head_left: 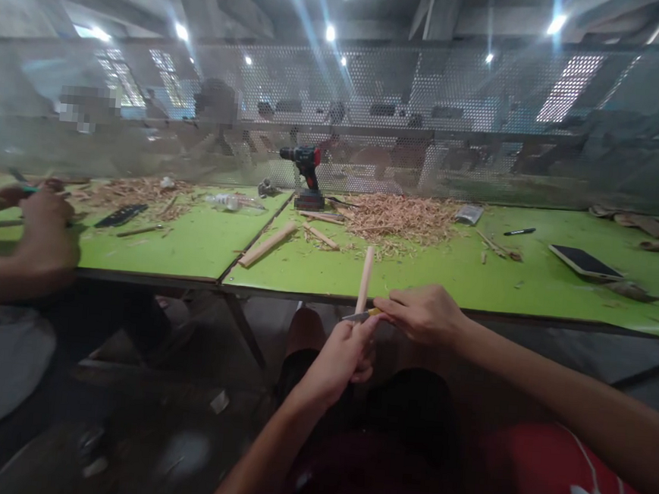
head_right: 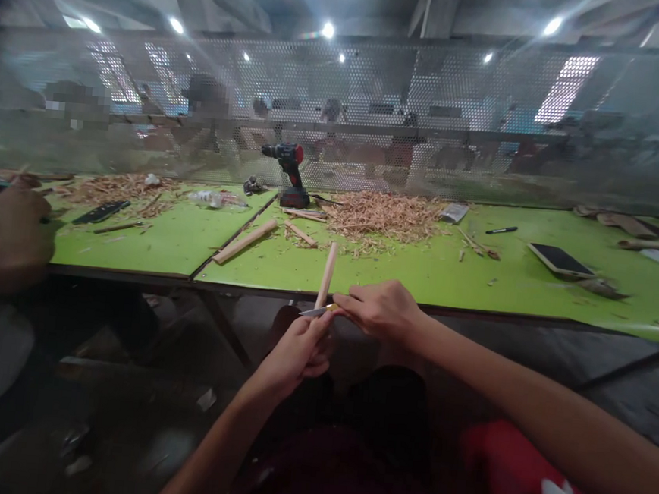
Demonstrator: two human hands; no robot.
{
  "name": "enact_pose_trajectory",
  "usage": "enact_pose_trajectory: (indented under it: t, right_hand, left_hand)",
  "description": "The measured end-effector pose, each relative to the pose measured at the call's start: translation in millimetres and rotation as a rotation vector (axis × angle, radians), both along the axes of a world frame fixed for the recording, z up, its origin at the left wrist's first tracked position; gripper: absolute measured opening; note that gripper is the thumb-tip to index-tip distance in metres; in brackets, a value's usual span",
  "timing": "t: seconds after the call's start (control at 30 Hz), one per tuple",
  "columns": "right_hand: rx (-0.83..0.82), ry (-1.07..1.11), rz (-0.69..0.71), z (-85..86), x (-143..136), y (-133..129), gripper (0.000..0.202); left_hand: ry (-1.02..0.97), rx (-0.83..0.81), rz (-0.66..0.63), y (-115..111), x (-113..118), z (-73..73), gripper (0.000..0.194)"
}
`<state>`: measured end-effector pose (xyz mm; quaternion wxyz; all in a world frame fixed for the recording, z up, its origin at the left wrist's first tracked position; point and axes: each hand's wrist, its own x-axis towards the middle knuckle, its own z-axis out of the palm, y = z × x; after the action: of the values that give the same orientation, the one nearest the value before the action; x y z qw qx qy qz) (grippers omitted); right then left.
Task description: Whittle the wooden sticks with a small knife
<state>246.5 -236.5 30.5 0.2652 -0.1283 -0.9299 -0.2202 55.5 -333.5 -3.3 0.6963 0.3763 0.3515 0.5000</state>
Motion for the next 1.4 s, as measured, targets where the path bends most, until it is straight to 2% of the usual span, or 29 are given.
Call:
enact_pose_trajectory:
  t: [0.2, 0.37, 0.57, 0.6, 0.67, 0.73, 0.8, 0.87, 0.93, 1.03, 1.1, 1.2, 1.3, 1.4]
  right_hand:
    - [-0.124, -0.021, -0.027, 5.7, 3.0, 7.7, 0.037]
    - [-0.046, -0.083, -0.036, 7.0, -0.8, 13.6, 0.05]
    - [-0.073, -0.078, -0.005, 9.2, -6.9, 18.1, 0.044]
    - [-0.105, -0.073, -0.04, 11.4, -4.0, 25.6, 0.04]
    - [-0.2, -0.016, -0.209, 19.7, 8.8, 50.2, 0.026]
    - [-0.281, 0.143, -0.499, 32.5, 29.8, 81.5, 0.015]
    - [-0.275, 0.246, -0.631, 46.1, 53.1, 106.7, 0.022]
    - [-0.267, 0.315, -0.684, 54.3, 69.3, 114.2, 0.026]
    - [-0.291, 0.372, -0.637, 52.2, 72.1, 100.4, 0.028]
    - [-0.403, 0.417, -0.352, 29.9, 53.1, 51.8, 0.032]
    - [-0.39, 0.31, -0.21, 10.5, 33.2, 15.3, 0.036]
    - [-0.27, 0.131, -0.125, -9.8, 8.0, -22.9, 0.038]
    - [-0.175, 0.061, -0.102, -15.4, -0.8, -31.3, 0.036]
    - [-0.128, 0.049, -0.079, -13.2, 2.6, -19.6, 0.035]
  left_hand:
    - [-0.04, -0.007, -0.06, -2.2, -3.7, 4.9, 0.073]
    - [-0.056, -0.027, -0.075, -2.2, -9.1, 4.3, 0.072]
    - [-0.076, -0.004, -0.088, -2.6, -15.6, 3.8, 0.07]
    - [-0.077, -0.006, -0.099, -5.0, -16.0, 2.6, 0.071]
    - [-0.074, -0.021, -0.143, -12.3, -15.5, -0.7, 0.072]
    - [-0.076, -0.043, -0.209, -20.3, -14.1, -4.4, 0.073]
    - [-0.106, -0.054, -0.239, -25.0, -12.6, -7.5, 0.073]
    - [-0.143, -0.049, -0.229, -24.1, -11.2, -9.3, 0.074]
    - [-0.168, -0.045, -0.219, -18.9, -9.8, -10.2, 0.073]
    - [-0.188, -0.047, -0.247, -10.3, -7.2, -10.8, 0.072]
    - [-0.187, -0.04, -0.251, -7.2, -5.2, -10.8, 0.072]
    - [-0.146, -0.03, -0.201, -7.6, -2.9, -9.6, 0.071]
    - [-0.085, -0.031, -0.162, -10.1, -2.5, -7.3, 0.068]
    - [-0.076, -0.025, -0.158, -10.5, -3.2, -6.4, 0.067]
